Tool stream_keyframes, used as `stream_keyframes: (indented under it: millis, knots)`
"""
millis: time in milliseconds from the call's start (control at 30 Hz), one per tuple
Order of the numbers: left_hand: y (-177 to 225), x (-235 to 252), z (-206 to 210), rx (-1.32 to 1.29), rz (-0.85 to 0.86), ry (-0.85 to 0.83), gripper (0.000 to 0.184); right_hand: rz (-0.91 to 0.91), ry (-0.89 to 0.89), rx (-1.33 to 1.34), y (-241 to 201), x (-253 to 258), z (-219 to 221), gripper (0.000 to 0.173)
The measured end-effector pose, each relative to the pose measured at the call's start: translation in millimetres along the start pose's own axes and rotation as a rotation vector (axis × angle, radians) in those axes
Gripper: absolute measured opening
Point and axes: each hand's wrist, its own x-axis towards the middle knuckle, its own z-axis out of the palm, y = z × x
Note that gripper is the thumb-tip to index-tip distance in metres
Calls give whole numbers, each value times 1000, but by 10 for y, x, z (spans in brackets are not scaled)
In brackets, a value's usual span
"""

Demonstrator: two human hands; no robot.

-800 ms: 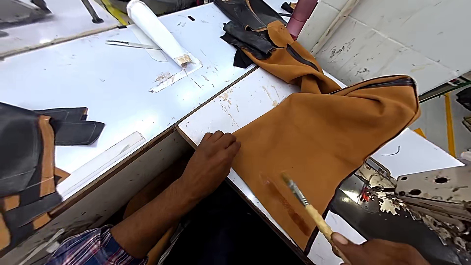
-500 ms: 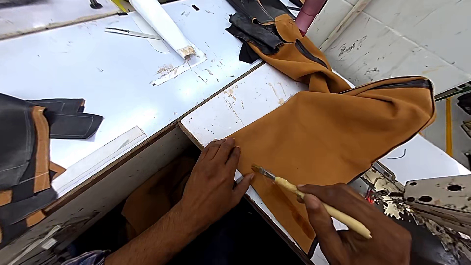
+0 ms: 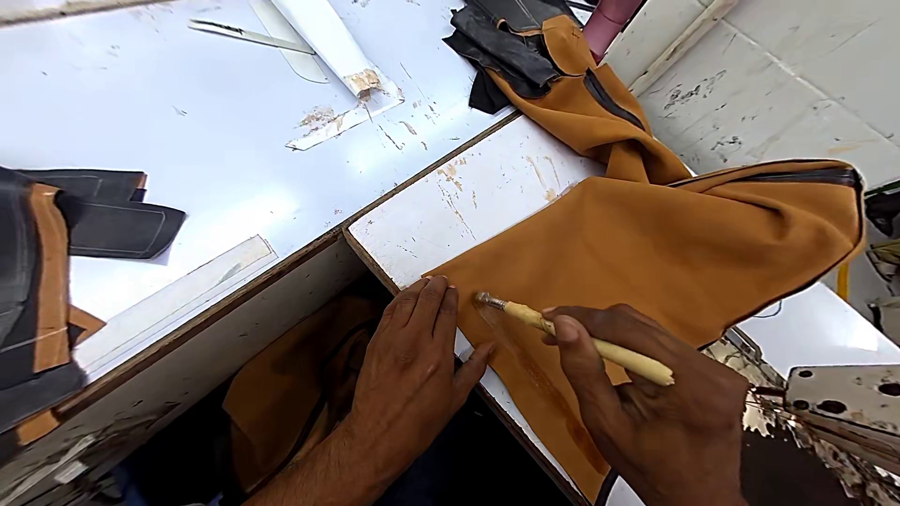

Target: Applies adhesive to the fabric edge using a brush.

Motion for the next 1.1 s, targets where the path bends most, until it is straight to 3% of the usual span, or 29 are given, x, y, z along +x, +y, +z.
stream_keyframes:
  millis: [367, 633, 767, 900, 967, 1033, 1100]
  knots:
    - [-9, -27, 39, 2, 4, 36, 67, -17, 49, 33, -10, 243, 297, 23]
    - [-16, -15, 49, 8, 15, 42, 67, 1, -7, 4, 15, 200, 153, 25]
    - [-117, 88, 18, -71, -8, 121, 49, 29, -9, -77, -39, 224, -107, 33]
    - [-314, 256, 8, -132, -168, 141, 48, 64, 37, -15, -92, 174, -365, 31]
    - [-330, 281, 7, -174, -202, 134, 36, 87, 48, 34, -107, 112, -471, 30]
    - [-316, 266, 26, -218, -152, 168, 23, 92, 77, 97, -133, 57, -541, 28]
    - [-310, 227, 76, -222, 13, 239, 17, 78, 108, 151, -153, 20, -589, 28]
